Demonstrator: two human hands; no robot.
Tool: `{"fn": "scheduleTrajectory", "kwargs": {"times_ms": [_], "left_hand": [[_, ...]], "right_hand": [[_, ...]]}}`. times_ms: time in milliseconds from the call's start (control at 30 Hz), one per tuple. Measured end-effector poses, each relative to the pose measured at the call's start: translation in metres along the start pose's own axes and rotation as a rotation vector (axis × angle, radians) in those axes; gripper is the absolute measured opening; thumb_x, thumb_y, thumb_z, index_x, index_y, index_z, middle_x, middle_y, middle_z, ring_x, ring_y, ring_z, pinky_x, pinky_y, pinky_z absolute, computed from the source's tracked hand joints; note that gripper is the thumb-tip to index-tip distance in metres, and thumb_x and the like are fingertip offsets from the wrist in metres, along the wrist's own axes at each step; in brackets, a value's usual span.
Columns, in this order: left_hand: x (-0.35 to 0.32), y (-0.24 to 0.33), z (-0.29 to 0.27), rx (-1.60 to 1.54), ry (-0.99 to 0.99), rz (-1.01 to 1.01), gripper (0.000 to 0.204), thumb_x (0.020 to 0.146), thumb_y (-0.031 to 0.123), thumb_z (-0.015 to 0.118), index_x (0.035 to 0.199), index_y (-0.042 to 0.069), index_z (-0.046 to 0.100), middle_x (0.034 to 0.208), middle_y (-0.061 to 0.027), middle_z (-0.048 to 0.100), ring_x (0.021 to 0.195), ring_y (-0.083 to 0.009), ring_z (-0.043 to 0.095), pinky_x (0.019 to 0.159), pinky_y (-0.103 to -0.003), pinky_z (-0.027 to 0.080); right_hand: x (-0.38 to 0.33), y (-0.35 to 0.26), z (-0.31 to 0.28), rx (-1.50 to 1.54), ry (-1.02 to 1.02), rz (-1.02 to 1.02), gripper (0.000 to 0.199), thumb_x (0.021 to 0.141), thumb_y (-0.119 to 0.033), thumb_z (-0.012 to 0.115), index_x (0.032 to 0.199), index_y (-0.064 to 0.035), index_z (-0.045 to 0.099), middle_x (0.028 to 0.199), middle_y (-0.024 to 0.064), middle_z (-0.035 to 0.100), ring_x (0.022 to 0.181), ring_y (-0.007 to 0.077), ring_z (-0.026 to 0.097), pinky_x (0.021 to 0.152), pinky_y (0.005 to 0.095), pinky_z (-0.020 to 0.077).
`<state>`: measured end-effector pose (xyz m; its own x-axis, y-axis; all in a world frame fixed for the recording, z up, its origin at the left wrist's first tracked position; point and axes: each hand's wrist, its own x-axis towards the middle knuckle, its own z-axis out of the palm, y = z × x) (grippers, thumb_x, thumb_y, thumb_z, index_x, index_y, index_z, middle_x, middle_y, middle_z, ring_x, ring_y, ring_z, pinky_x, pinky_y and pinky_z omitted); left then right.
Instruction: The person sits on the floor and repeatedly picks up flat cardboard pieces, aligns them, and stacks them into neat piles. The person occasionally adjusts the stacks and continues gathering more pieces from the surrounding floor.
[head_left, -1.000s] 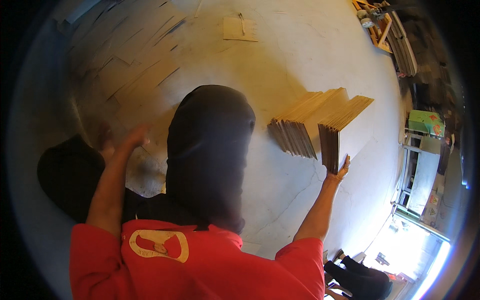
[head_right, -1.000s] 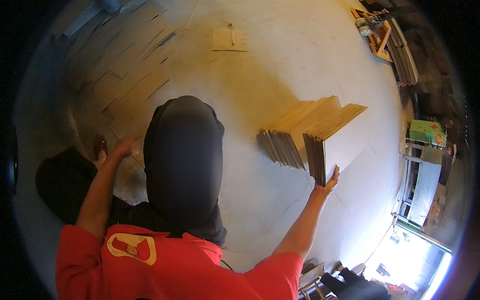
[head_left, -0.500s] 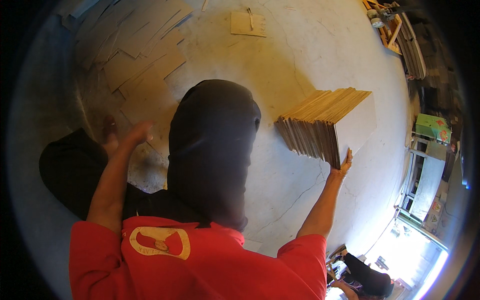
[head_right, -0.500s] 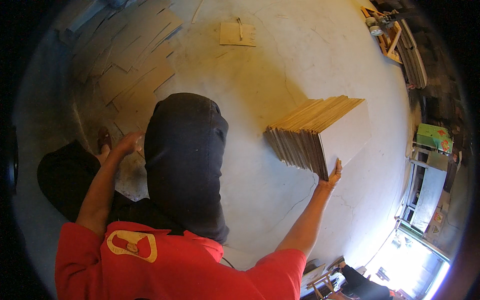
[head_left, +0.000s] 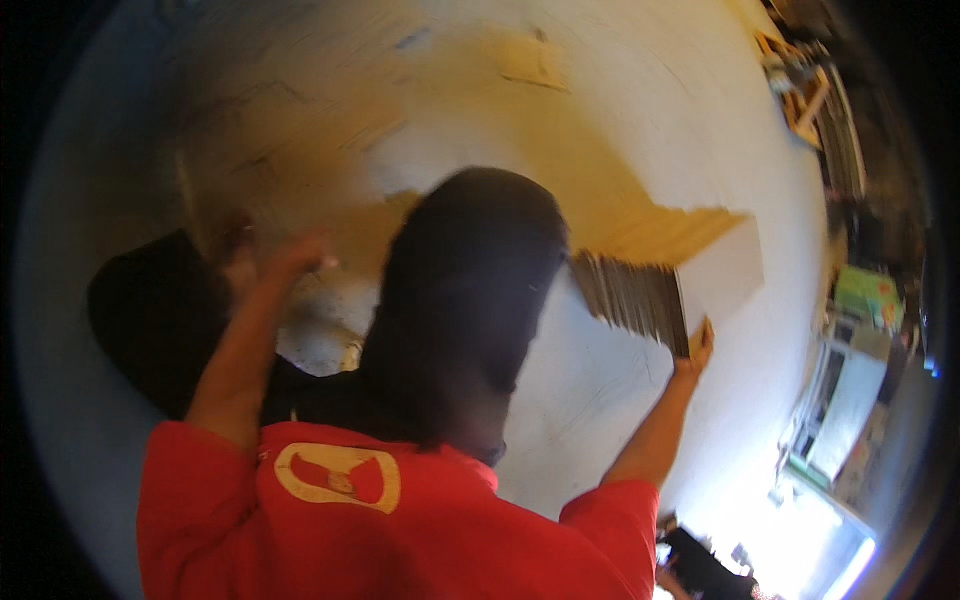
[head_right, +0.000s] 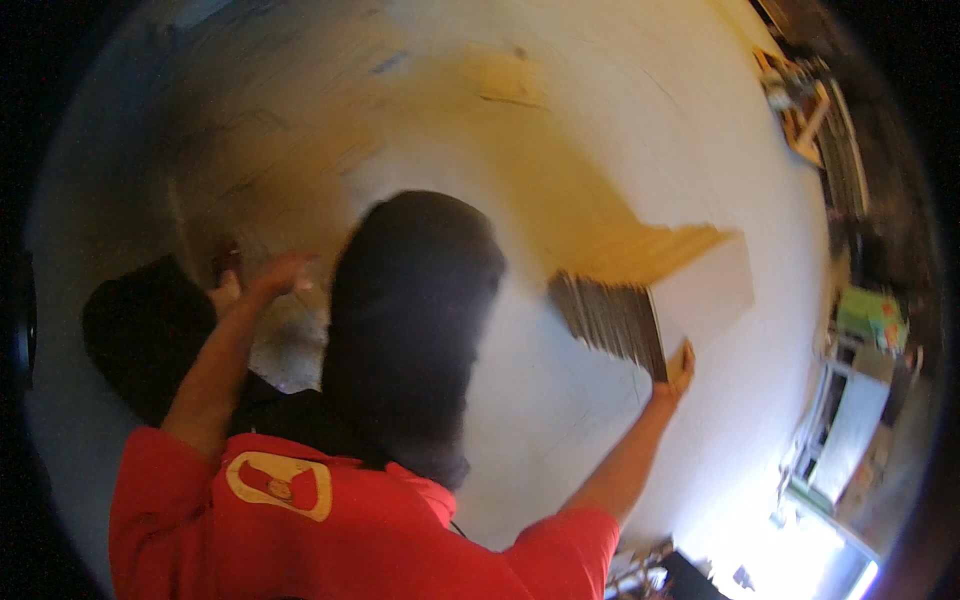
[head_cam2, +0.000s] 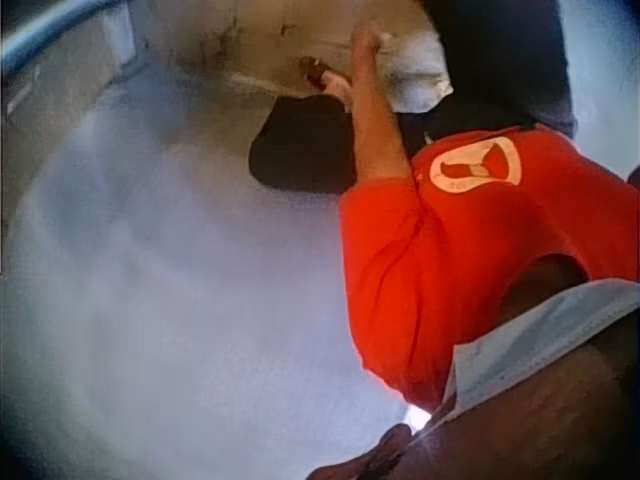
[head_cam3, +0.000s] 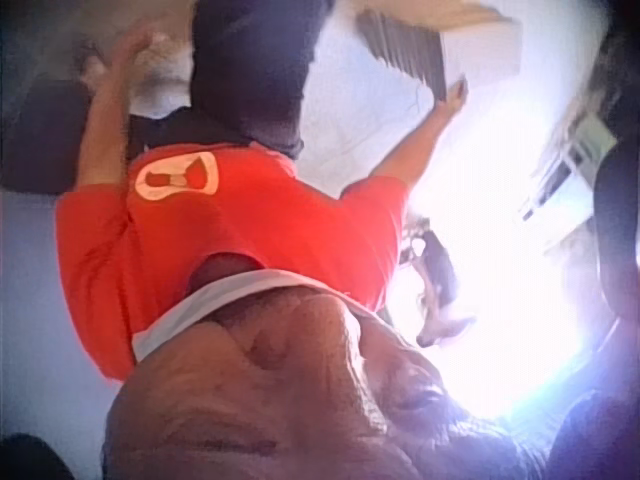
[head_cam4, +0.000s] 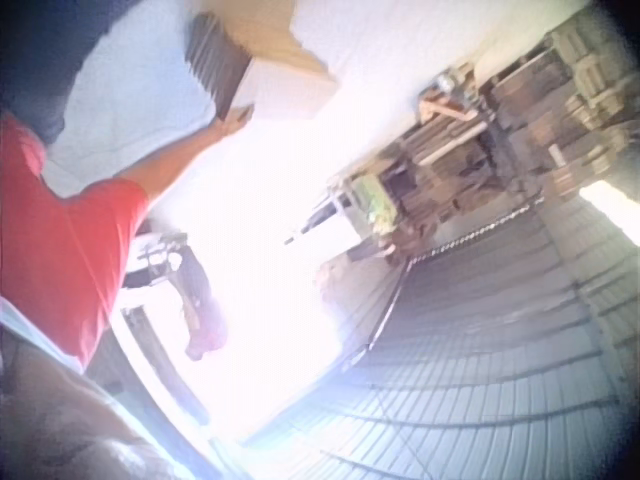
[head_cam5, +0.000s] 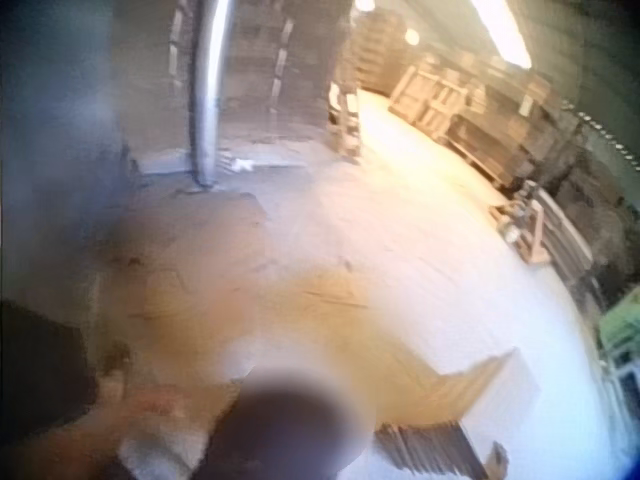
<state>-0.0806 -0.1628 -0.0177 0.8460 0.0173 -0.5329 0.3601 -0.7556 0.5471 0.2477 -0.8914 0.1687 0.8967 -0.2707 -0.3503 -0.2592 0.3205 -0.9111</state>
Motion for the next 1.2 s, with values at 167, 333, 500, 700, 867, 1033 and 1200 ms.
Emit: {"fn": "scheduleTrajectory", "kwargs": {"times_ms": [167,333,500,700,867,1033,1200], "left_hand": [[-0.007,0.037,-0.031,0.012,0.017,-0.239,0.057,0.065,0.017,0.076,0.117,0.006,0.055,0.114,-0.0197,0.057,0.109,-0.0362,0.053,0.092,-0.043,0.042],[-0.009,-0.012,-0.028,-0.537,0.457,-0.535,0.055,0.066,0.019,0.077,0.114,0.001,0.056,0.112,-0.0193,0.06,0.107,-0.0343,0.057,0.087,-0.042,0.047],[-0.027,-0.131,0.013,-1.06,0.912,-1.34,0.068,0.064,0.022,0.081,0.119,-0.005,0.05,0.12,-0.0214,0.057,0.11,-0.0319,0.057,0.089,-0.043,0.048],[-0.012,-0.031,0.009,-1.32,0.573,-1.36,0.067,0.065,0.024,0.08,0.116,-0.007,0.05,0.114,-0.021,0.06,0.102,-0.0323,0.061,0.084,-0.041,0.05],[-0.005,-0.055,0.069,-1.399,0.644,-1.188,0.062,0.063,0.024,0.08,0.113,-0.003,0.054,0.108,-0.0189,0.062,0.093,-0.0321,0.062,0.078,-0.041,0.05],[-0.001,-0.085,0.092,-0.604,1.102,-0.949,0.056,0.063,0.016,0.076,0.114,0.004,0.055,0.12,-0.0162,0.054,0.109,-0.0316,0.052,0.09,-0.043,0.043],[0.071,-0.024,-0.038,0.054,0.597,-0.11,0.051,0.074,0.009,0.058,0.125,0.013,0.051,0.137,-0.0105,0.042,0.129,-0.0293,0.036,0.106,-0.045,0.03]], "right_hand": [[-0.03,0.004,0.008,-0.094,-0.154,0.224,0.03,0.083,-0.032,0.062,0.103,-0.0096,0.062,0.096,0.007,0.065,0.084,0.0259,0.064,0.073,0.0414,0.0551],[-0.03,-0.031,0.049,-0.874,0.637,-0.375,0.031,0.074,-0.023,0.074,0.089,-0.0004,0.059,0.086,0.01,0.06,0.069,0.0232,0.054,0.063,0.0413,0.0489],[-0.081,0.016,0.198,-0.578,-0.129,-0.649,0.048,0.084,-0.012,0.056,0.127,0.0043,0.046,0.109,0.017,0.061,0.102,0.0239,0.059,0.07,0.0289,0.054],[-0.118,0.08,0.221,-0.91,-0.575,-0.207,0.042,0.082,-0.01,0.061,0.121,0.0017,0.051,0.109,0.0138,0.06,0.085,0.0246,0.063,0.071,0.0337,0.0535],[-0.188,0.255,0.204,-1.08,-0.825,0.578,0.039,0.082,-0.013,0.064,0.117,0.0009,0.054,0.104,0.0125,0.062,0.083,0.0219,0.063,0.07,0.0341,0.0532],[-0.224,0.365,0.271,-1.143,-1.11,0.891,0.037,0.082,-0.015,0.067,0.114,0.0001,0.056,0.098,0.0111,0.063,0.081,0.0192,0.063,0.069,0.0345,0.0528],[-0.191,0.387,0.295,-1.307,-1.162,0.663,0.037,0.08,-0.016,0.068,0.112,-0.0005,0.058,0.097,0.0108,0.065,0.083,0.0205,0.064,0.068,0.0345,0.0532]]}}
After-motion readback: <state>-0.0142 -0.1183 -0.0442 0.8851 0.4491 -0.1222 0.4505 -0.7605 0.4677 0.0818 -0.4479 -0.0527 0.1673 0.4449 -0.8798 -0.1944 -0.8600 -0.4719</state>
